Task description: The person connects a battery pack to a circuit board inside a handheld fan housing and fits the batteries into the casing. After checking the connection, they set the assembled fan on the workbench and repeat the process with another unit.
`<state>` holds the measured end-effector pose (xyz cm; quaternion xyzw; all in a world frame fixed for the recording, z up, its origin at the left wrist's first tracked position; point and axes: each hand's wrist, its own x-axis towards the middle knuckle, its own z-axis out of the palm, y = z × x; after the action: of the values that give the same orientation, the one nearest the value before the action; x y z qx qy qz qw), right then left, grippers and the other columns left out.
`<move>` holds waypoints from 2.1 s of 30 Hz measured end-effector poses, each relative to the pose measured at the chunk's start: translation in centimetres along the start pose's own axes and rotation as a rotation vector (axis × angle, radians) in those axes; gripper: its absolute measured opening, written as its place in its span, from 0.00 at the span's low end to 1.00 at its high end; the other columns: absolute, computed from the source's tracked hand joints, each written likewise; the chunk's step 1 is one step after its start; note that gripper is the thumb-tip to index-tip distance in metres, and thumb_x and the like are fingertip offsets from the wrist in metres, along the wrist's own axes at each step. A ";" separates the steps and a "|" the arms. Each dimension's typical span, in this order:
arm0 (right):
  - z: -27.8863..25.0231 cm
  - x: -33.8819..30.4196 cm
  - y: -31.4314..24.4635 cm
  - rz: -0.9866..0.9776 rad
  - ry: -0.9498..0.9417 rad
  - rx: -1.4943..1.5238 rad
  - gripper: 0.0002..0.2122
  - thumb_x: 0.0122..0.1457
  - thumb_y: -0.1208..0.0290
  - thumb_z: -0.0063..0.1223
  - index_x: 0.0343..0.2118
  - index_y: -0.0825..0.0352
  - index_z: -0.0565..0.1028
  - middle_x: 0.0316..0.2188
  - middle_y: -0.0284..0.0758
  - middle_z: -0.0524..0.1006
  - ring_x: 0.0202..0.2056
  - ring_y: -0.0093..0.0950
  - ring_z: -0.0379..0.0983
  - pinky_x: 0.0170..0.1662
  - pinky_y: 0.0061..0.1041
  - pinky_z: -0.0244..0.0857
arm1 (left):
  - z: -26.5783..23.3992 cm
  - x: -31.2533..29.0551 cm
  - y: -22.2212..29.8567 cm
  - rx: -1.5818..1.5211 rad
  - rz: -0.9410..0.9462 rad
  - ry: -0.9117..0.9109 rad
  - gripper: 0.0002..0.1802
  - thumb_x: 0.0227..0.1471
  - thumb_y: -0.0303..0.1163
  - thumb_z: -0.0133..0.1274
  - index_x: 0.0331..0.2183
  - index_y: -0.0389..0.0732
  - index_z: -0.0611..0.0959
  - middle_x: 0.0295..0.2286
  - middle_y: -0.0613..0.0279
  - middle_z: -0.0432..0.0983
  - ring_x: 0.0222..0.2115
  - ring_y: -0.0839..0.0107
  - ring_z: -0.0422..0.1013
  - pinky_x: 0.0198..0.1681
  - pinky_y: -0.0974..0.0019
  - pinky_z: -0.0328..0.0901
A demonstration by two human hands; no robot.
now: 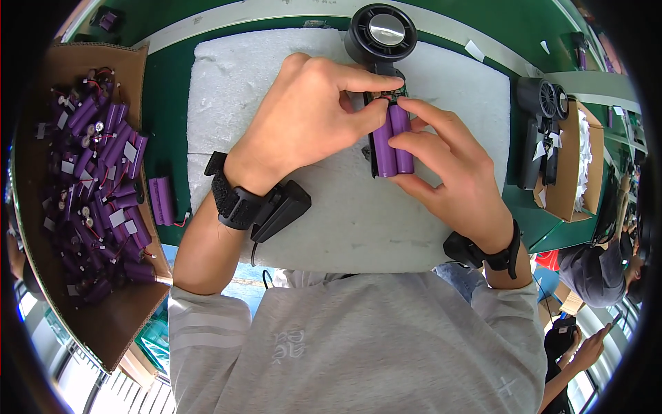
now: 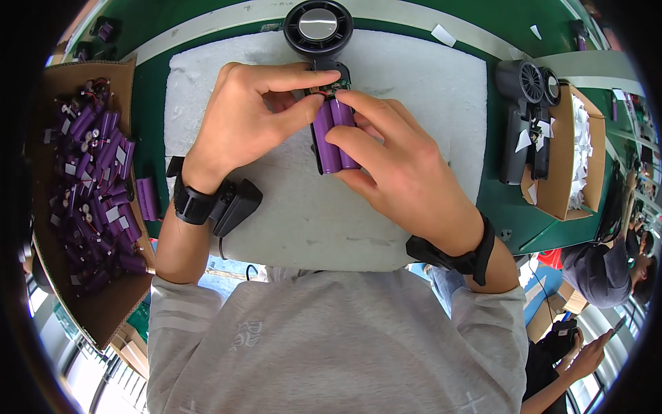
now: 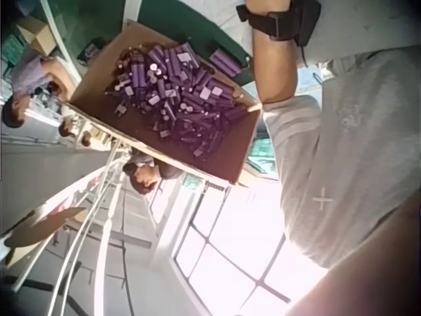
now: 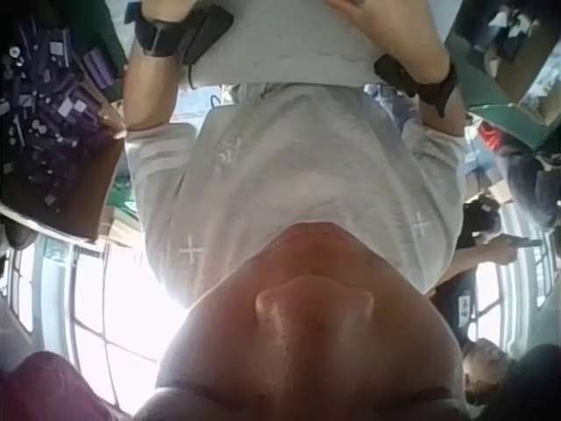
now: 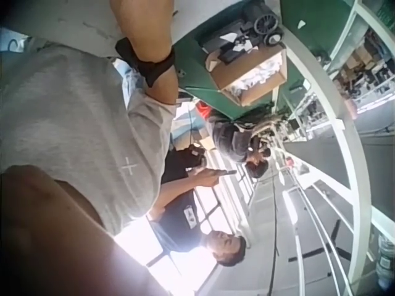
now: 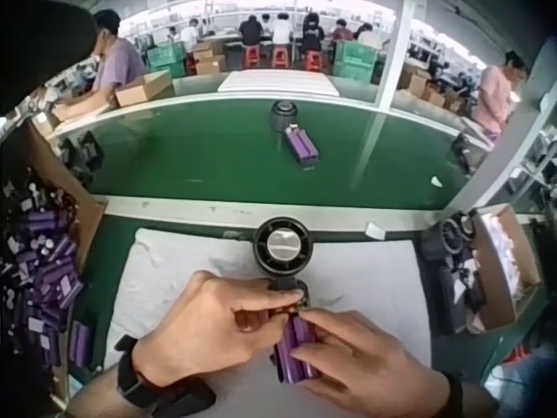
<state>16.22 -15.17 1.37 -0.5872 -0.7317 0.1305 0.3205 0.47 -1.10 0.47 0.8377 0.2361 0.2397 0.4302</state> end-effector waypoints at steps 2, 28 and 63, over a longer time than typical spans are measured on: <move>0.1 0.1 -0.1 -0.002 0.017 -0.002 0.17 0.36 0.82 0.68 0.31 0.68 0.75 0.51 0.41 0.71 0.40 0.33 0.75 0.39 0.28 0.75 | 0.0 0.0 0.0 -0.003 0.005 0.001 0.16 0.44 0.22 0.58 0.39 0.43 0.86 0.21 0.60 0.79 0.18 0.80 0.69 0.24 0.76 0.66; 0.2 0.5 0.5 0.110 -0.049 0.225 0.18 0.36 0.83 0.67 0.26 0.66 0.67 0.48 0.39 0.67 0.35 0.29 0.68 0.39 0.28 0.68 | -0.4 0.1 0.2 -0.052 -0.088 -0.030 0.15 0.41 0.28 0.60 0.36 0.43 0.87 0.23 0.51 0.80 0.17 0.70 0.73 0.26 0.70 0.69; 0.2 1.2 0.5 0.224 -0.047 0.284 0.30 0.36 0.81 0.68 0.45 0.65 0.68 0.48 0.39 0.65 0.47 0.33 0.68 0.46 0.29 0.68 | -0.9 0.2 0.5 -0.105 -0.154 -0.138 0.23 0.35 0.26 0.68 0.40 0.42 0.85 0.31 0.54 0.81 0.24 0.62 0.76 0.31 0.67 0.70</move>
<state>16.33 -13.83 1.32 -0.6107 -0.6431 0.2814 0.3664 0.15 -0.70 1.41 0.8081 0.2565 0.1596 0.5057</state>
